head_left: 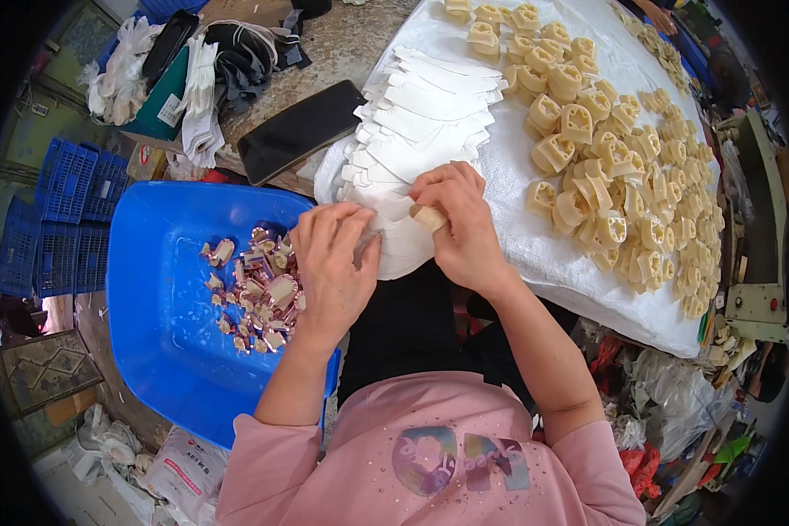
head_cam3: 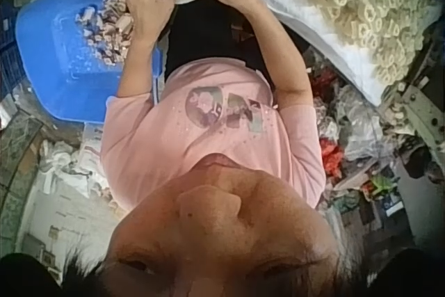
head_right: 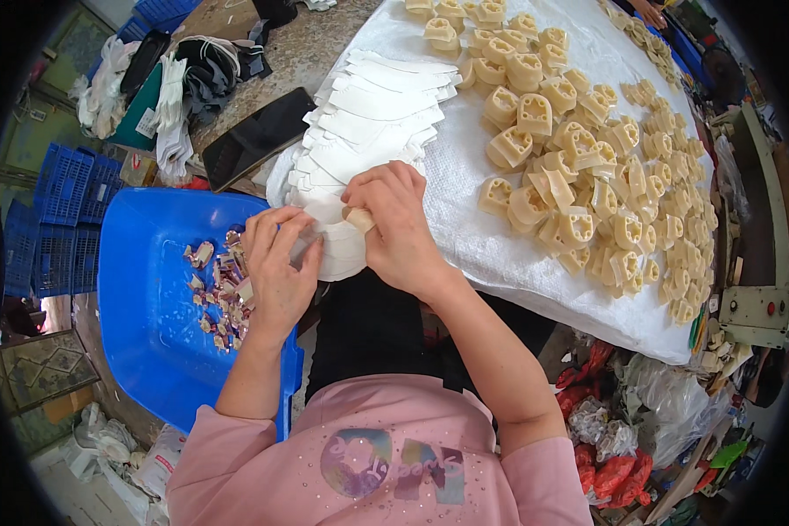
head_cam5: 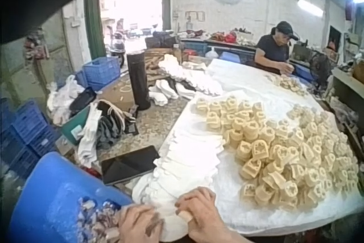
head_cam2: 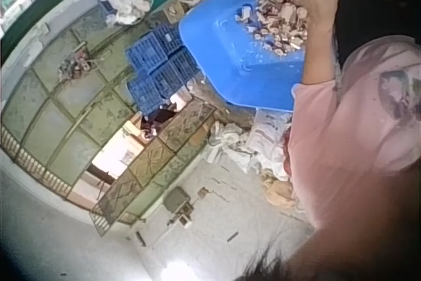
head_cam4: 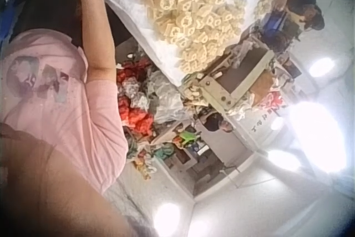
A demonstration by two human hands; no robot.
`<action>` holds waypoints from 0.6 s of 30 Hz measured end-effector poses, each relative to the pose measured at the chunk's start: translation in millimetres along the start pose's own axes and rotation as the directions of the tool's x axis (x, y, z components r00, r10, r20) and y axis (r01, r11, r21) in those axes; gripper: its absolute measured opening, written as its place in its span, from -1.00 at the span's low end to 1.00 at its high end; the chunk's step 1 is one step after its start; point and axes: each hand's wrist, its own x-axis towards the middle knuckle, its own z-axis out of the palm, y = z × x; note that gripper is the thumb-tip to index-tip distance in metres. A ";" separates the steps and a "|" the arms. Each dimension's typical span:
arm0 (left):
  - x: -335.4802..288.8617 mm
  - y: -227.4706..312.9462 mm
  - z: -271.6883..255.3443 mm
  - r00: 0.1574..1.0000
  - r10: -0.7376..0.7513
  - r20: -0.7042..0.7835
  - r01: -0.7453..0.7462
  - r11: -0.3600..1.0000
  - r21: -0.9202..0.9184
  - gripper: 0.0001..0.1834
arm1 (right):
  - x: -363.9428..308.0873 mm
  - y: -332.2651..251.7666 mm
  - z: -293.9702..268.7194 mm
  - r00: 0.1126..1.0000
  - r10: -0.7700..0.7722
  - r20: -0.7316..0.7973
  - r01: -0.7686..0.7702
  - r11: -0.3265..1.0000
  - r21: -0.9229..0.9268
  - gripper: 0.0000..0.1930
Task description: The recorder is inserting white plastic inserts into yellow plastic molds for shoe components.
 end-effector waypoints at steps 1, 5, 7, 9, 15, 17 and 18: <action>-0.1 0.3 -0.9 1.000 -0.004 0.013 0.004 1.000 0.009 -0.66 | -2.7 0.7 0.8 0.993 0.091 -0.077 -0.076 0.981 0.180 -0.71; 2.7 3.0 -4.9 1.000 0.015 0.008 -0.015 1.000 0.003 -0.65 | -14.4 -12.1 -19.6 0.817 0.520 -0.249 -0.222 0.682 0.697 -0.85; 6.0 6.8 -6.1 0.998 0.051 0.029 -0.052 0.998 0.038 -0.64 | -25.0 -16.1 -31.0 0.795 0.537 -0.283 -0.196 0.668 0.718 -0.89; 8.8 9.5 -5.8 0.994 0.093 0.054 -0.097 0.993 0.069 -0.64 | -31.0 -20.6 -39.8 0.766 0.555 -0.323 -0.166 0.656 0.736 -0.92; 11.7 15.4 5.4 0.997 0.050 0.055 -0.056 0.993 0.100 -0.63 | -30.7 -27.9 -71.4 0.804 0.399 -0.441 -0.043 0.778 0.627 -0.83; 15.5 21.8 3.8 0.998 0.022 0.051 -0.028 0.993 0.119 -0.61 | -34.0 -26.2 -74.9 0.797 0.362 -0.484 0.025 0.781 0.625 -0.80; 15.0 29.5 2.8 0.998 0.033 0.055 -0.036 0.997 0.065 -0.60 | -40.4 -30.7 -78.8 0.797 0.371 -0.477 -0.018 0.804 0.595 -0.78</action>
